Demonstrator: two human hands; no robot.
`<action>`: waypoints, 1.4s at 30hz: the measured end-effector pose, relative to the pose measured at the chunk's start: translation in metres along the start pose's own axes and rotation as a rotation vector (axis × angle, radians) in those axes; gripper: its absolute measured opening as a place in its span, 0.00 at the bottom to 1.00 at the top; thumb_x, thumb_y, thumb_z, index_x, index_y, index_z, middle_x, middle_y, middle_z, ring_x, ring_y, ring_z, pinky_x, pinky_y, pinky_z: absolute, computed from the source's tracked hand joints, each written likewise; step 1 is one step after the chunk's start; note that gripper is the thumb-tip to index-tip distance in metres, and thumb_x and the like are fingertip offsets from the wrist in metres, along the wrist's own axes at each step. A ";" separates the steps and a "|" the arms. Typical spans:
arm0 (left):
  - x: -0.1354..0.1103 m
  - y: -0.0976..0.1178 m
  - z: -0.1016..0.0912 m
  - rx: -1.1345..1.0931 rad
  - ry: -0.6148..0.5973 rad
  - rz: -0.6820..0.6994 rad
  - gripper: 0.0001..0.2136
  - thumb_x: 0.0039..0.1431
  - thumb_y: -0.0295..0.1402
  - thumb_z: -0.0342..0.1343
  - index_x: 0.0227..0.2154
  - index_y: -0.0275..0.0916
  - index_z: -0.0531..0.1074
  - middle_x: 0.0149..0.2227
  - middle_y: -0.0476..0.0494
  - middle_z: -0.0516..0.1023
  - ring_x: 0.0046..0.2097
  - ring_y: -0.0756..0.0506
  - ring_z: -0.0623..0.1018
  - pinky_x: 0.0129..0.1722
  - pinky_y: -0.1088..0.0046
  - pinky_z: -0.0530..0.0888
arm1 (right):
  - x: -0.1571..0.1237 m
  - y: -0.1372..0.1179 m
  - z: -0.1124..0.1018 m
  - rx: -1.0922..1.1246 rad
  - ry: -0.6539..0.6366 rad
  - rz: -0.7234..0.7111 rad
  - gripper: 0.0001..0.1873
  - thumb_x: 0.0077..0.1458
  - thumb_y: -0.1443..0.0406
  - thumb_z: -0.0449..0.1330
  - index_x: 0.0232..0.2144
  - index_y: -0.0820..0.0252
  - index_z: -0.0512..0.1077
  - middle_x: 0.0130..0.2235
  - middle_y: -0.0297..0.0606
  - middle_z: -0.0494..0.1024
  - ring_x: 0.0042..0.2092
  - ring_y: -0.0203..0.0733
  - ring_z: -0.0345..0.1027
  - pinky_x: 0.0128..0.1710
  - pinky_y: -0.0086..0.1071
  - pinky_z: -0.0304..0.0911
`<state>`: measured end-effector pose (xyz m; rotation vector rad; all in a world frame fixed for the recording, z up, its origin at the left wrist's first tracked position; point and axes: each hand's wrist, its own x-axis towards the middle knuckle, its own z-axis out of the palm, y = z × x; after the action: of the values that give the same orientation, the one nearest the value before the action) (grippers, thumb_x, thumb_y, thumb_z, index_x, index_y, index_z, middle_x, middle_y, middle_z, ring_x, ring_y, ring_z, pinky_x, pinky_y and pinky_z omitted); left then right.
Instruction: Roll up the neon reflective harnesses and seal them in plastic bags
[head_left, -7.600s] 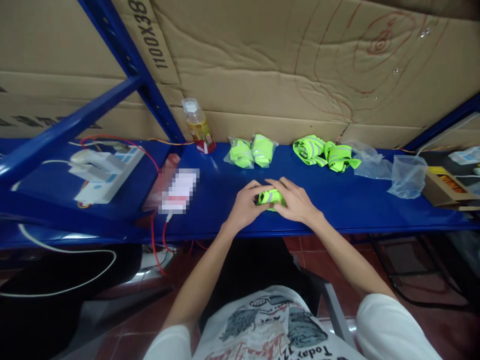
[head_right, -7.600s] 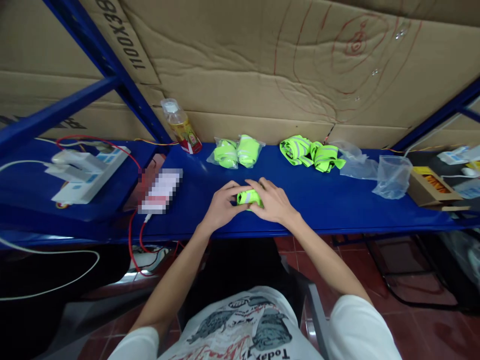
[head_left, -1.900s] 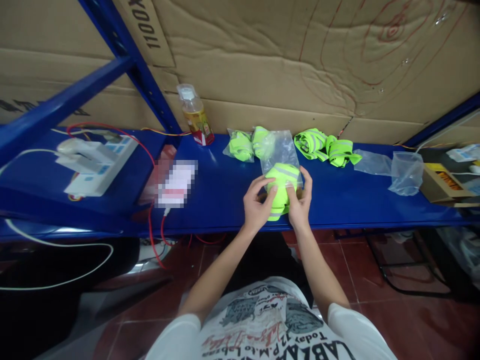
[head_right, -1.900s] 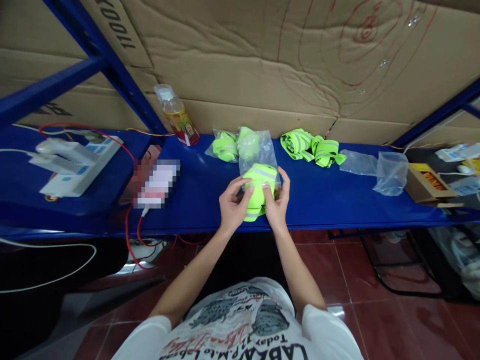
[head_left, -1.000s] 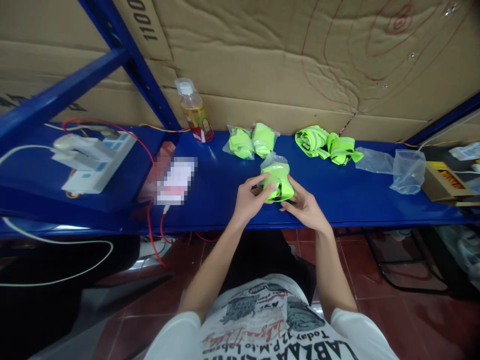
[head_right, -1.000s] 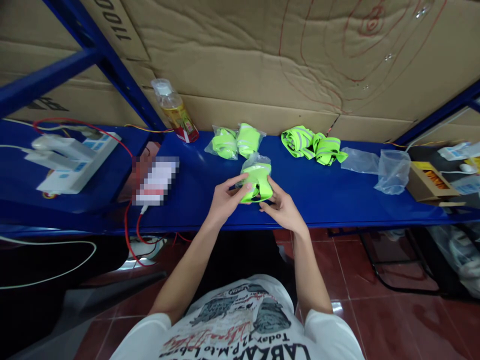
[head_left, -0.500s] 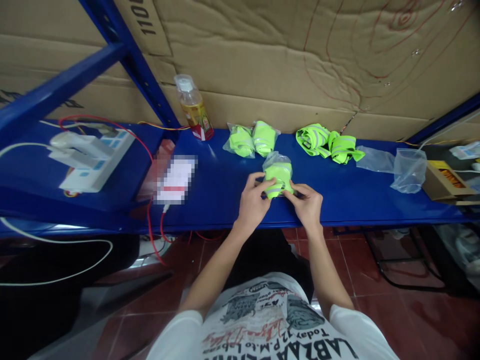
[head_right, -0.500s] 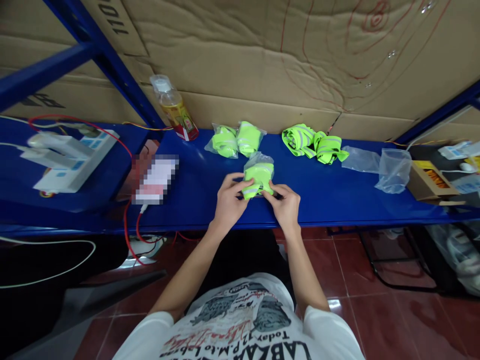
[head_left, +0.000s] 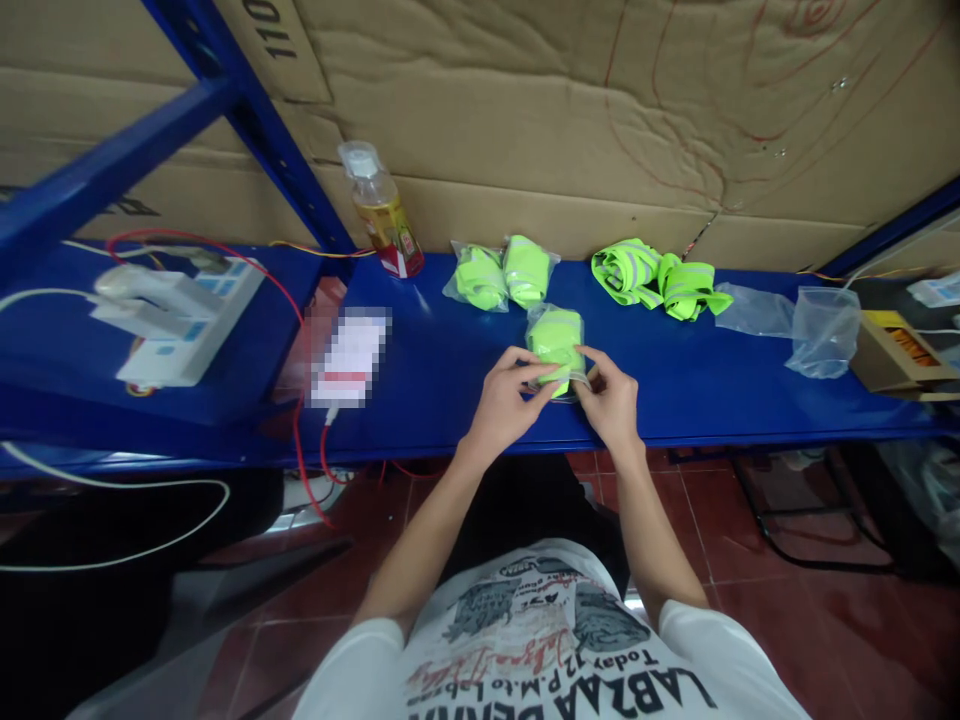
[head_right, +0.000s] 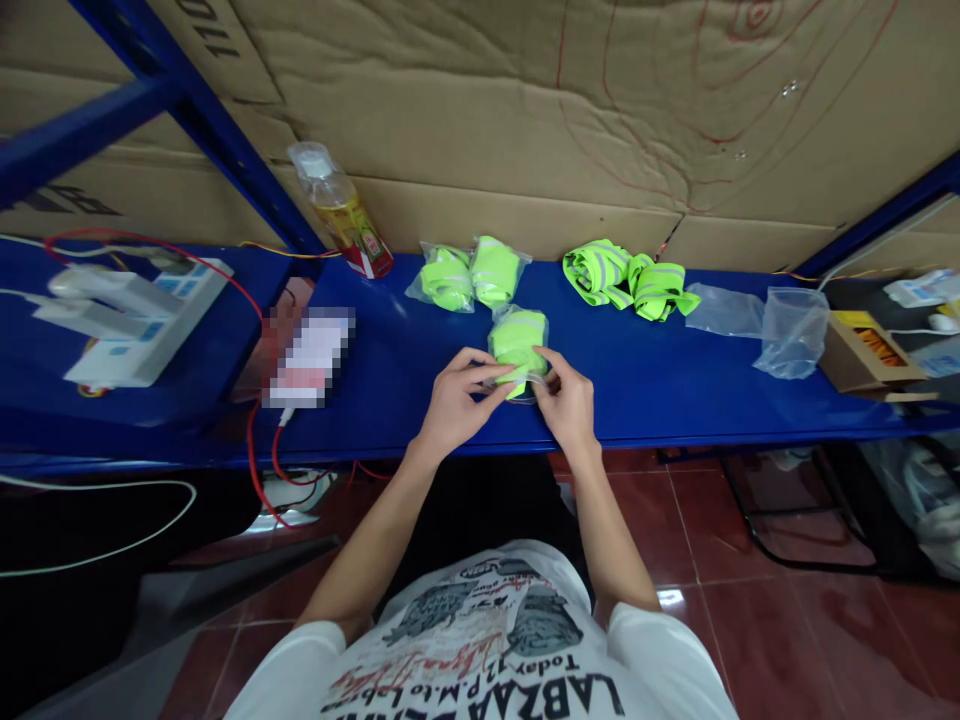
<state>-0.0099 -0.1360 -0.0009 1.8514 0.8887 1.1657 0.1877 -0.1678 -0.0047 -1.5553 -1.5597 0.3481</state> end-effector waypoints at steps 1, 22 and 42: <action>0.001 -0.001 0.001 0.049 0.028 0.003 0.10 0.67 0.32 0.64 0.49 0.43 0.82 0.46 0.45 0.72 0.43 0.50 0.80 0.41 0.75 0.83 | 0.000 -0.002 -0.002 0.006 -0.034 -0.006 0.26 0.59 0.64 0.62 0.60 0.56 0.78 0.26 0.28 0.71 0.27 0.36 0.63 0.33 0.31 0.66; 0.017 -0.002 -0.003 0.207 -0.341 -0.029 0.13 0.54 0.16 0.50 0.34 0.43 0.67 0.24 0.57 0.60 0.25 0.49 0.65 0.30 0.74 0.59 | -0.002 -0.008 0.008 -0.179 -0.017 0.149 0.13 0.60 0.53 0.66 0.32 0.53 0.71 0.22 0.26 0.68 0.24 0.36 0.60 0.28 0.29 0.51; 0.020 0.049 -0.038 -0.210 -0.147 0.010 0.21 0.52 0.40 0.76 0.48 0.42 0.82 0.32 0.53 0.64 0.31 0.52 0.64 0.30 0.75 0.65 | -0.006 -0.019 -0.027 0.150 0.231 -0.289 0.06 0.62 0.60 0.69 0.42 0.46 0.86 0.50 0.43 0.80 0.52 0.53 0.77 0.52 0.51 0.75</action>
<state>-0.0306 -0.1327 0.0612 1.7460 0.6505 1.0702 0.1937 -0.1863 0.0226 -1.1895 -1.5125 0.1153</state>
